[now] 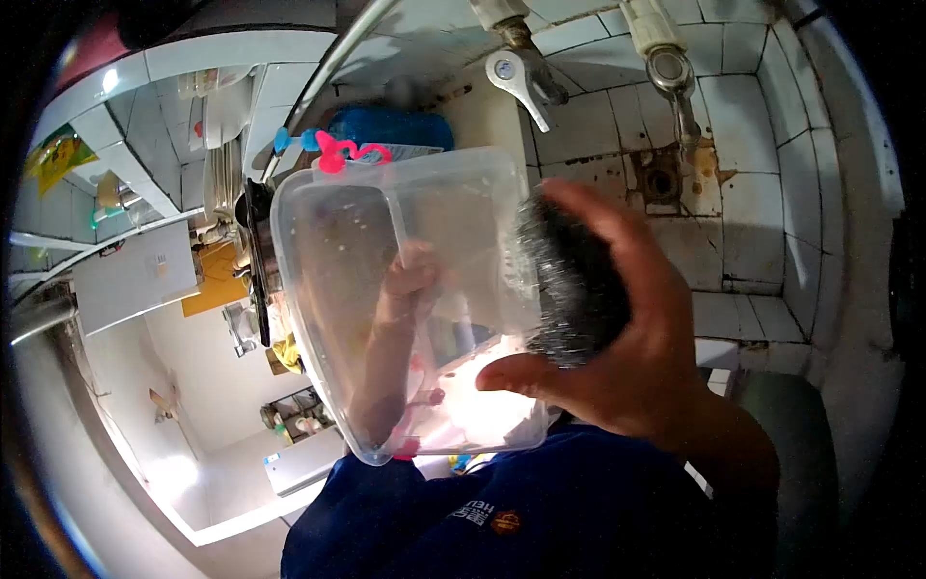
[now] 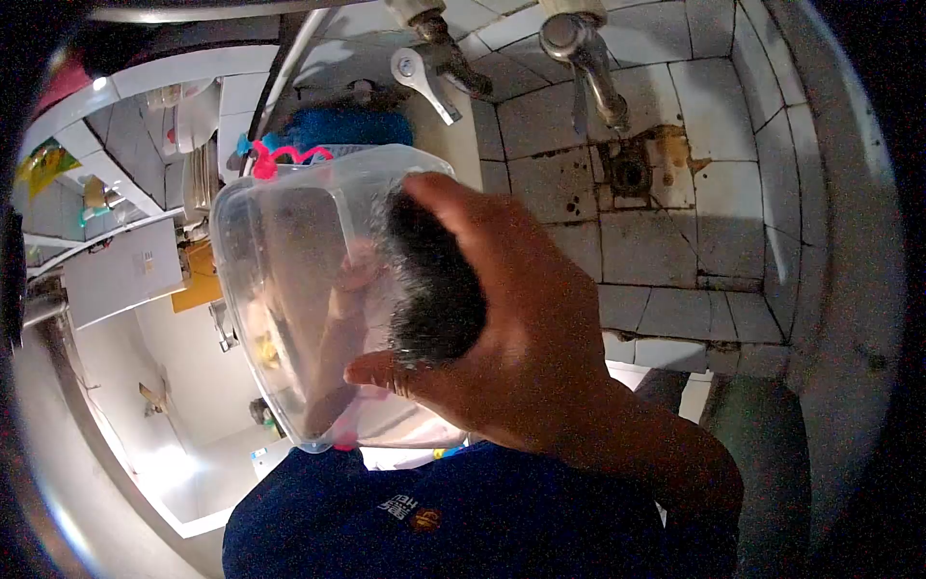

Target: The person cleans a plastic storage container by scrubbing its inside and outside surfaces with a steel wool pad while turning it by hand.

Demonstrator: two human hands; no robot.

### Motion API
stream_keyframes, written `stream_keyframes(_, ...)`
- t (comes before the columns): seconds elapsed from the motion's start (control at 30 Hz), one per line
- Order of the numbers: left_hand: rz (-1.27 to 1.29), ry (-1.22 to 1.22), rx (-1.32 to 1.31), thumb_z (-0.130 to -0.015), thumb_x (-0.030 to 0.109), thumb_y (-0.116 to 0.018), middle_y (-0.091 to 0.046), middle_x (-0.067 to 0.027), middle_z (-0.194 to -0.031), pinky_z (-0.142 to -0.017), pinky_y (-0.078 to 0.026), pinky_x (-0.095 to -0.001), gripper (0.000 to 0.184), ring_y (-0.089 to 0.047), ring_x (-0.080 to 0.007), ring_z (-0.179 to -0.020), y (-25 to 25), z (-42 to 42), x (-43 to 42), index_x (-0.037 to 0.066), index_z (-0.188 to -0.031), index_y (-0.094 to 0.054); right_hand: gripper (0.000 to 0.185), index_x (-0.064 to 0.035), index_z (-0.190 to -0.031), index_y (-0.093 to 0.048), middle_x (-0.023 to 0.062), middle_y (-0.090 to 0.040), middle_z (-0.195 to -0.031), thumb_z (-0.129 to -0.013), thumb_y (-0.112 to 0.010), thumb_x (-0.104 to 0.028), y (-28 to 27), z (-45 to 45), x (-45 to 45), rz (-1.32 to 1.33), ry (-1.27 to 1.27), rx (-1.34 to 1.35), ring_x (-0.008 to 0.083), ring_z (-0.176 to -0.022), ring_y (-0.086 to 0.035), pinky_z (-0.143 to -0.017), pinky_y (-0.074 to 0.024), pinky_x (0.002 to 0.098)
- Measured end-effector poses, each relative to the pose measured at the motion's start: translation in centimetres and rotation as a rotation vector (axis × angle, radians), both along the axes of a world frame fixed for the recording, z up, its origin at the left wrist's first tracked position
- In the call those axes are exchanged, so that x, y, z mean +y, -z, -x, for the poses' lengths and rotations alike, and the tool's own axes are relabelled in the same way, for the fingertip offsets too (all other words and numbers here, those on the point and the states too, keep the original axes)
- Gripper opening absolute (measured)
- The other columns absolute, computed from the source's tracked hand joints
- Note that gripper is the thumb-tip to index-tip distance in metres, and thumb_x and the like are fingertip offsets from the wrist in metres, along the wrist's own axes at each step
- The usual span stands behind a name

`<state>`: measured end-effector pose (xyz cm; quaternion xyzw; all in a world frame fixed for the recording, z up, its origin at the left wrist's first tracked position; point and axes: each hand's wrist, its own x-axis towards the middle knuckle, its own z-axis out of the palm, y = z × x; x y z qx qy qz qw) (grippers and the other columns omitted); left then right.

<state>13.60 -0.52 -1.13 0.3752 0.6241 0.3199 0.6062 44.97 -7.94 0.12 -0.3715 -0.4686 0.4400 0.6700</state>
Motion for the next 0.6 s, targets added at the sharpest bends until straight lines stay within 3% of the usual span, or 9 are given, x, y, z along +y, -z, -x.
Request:
stream_keyframes(0.13, -0.026, 0.025, 0.01, -0.073, 0.002, -0.063, -0.066, -0.0125, -0.088, -0.059, -0.047, -0.0245, 0.036, -0.062, -0.0167, -0.073, -0.7, -0.4, -0.4, 0.007, -0.108, -0.057, 0.104, 0.0006, -0.137, -0.034, 0.0202, -0.057, -0.112, -0.059, -0.086, -0.043, -1.5, -0.3, 0.1, 0.159, -0.142, -0.284, 0.0281, -0.099, -0.062, -0.086, -0.0541, 0.0404)
stream_keyframes(0.37, -0.008, 0.009, -0.023, -0.073, 0.002, -0.062, -0.066, -0.0125, -0.089, -0.061, -0.047, -0.0255, 0.035, -0.062, -0.0173, -0.074, -1.5, 0.8, -1.1, 0.007, -0.108, -0.057, 0.082, -0.0012, -0.139, -0.032, 0.022, -0.058, -0.111, -0.074, -0.078, -0.025, -0.6, 1.1, 0.3, 0.187, -0.062, -0.222, 0.03, -0.095, -0.065, -0.08, -0.0571, 0.0385)
stream_keyframes(0.6, -0.005, 0.024, -0.036, -0.073, 0.002, -0.062, -0.066, -0.0126, -0.089, -0.064, -0.048, -0.0265, 0.035, -0.063, -0.0179, -0.076, -1.6, 1.2, -1.4, 0.006, -0.108, -0.057, 0.08, -0.0026, -0.139, -0.032, 0.0213, -0.056, -0.114, -0.076, -0.077, -0.025, -0.3, 1.2, -0.1, 0.25, -0.109, -0.253, 0.0294, -0.098, -0.064, -0.08, -0.0572, 0.0375)
